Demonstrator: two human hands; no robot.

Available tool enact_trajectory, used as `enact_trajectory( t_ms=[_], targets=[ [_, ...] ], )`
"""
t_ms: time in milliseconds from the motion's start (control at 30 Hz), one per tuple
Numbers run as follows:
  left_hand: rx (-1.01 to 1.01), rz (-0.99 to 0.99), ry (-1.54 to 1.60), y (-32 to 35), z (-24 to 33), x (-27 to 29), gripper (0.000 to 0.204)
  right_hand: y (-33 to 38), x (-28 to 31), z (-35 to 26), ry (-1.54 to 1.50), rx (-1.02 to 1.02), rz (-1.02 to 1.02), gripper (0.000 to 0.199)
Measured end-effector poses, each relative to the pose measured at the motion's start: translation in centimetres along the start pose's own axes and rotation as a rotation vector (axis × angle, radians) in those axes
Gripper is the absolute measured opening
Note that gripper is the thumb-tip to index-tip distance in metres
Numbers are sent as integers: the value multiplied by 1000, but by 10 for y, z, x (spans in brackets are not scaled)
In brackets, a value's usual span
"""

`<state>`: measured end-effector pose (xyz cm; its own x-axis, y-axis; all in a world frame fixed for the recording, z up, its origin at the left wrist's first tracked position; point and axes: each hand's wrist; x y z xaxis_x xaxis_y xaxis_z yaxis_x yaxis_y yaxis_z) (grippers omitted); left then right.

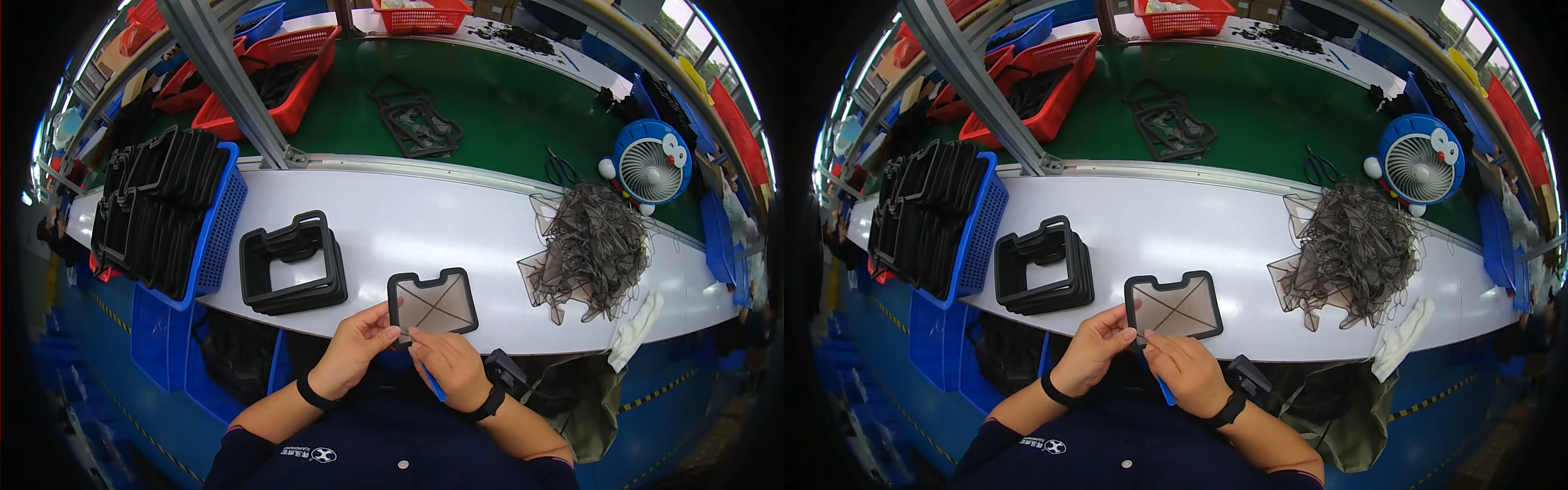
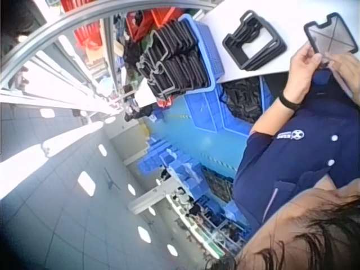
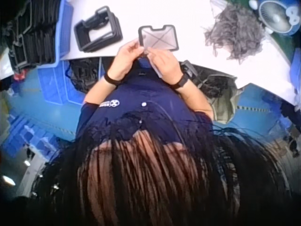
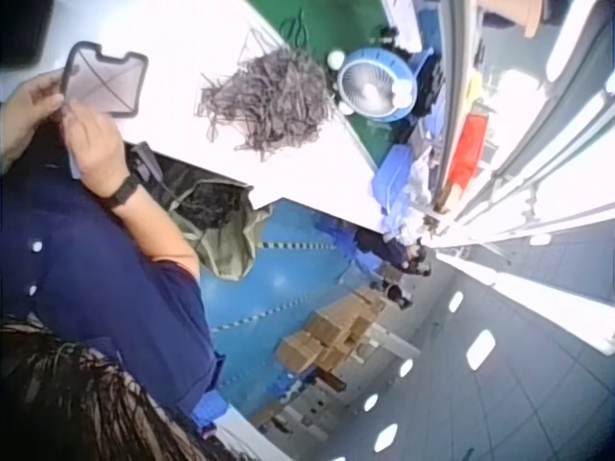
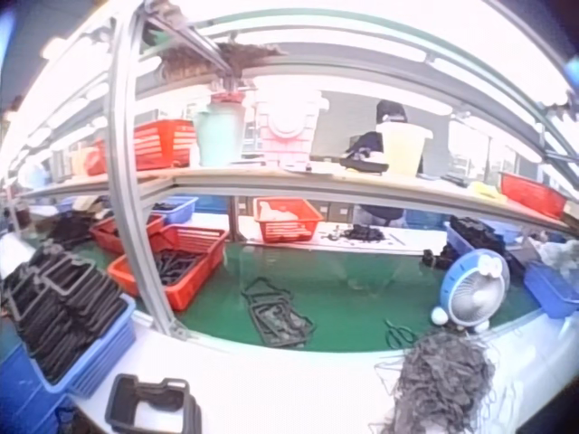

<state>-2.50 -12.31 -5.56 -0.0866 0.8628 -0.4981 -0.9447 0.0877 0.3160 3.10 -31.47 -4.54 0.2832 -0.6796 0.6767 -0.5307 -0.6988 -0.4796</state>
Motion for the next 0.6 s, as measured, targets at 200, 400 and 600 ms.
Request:
enact_trajectory(
  t_ms=[200,400,600],
  targets=[
    [36,46,-78,8,-5,12,38,-23,62,69,281,-152,384,16],
    [81,110,28,13,-3,11,23,9,193,218,570,-606,632,14],
    [48,19,28,23,10,5,23,0,195,195,826,-447,567,20]
  ],
)
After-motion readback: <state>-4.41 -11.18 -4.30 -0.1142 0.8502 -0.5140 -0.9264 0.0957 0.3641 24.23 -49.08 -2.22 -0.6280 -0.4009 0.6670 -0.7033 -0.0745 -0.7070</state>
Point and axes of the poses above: each hand's wrist, its own y-axis away from the middle knuckle, its own x-axis out of the back of the hand, z = x × y, and after that the axes turned 5 degrees about -z, right-handed
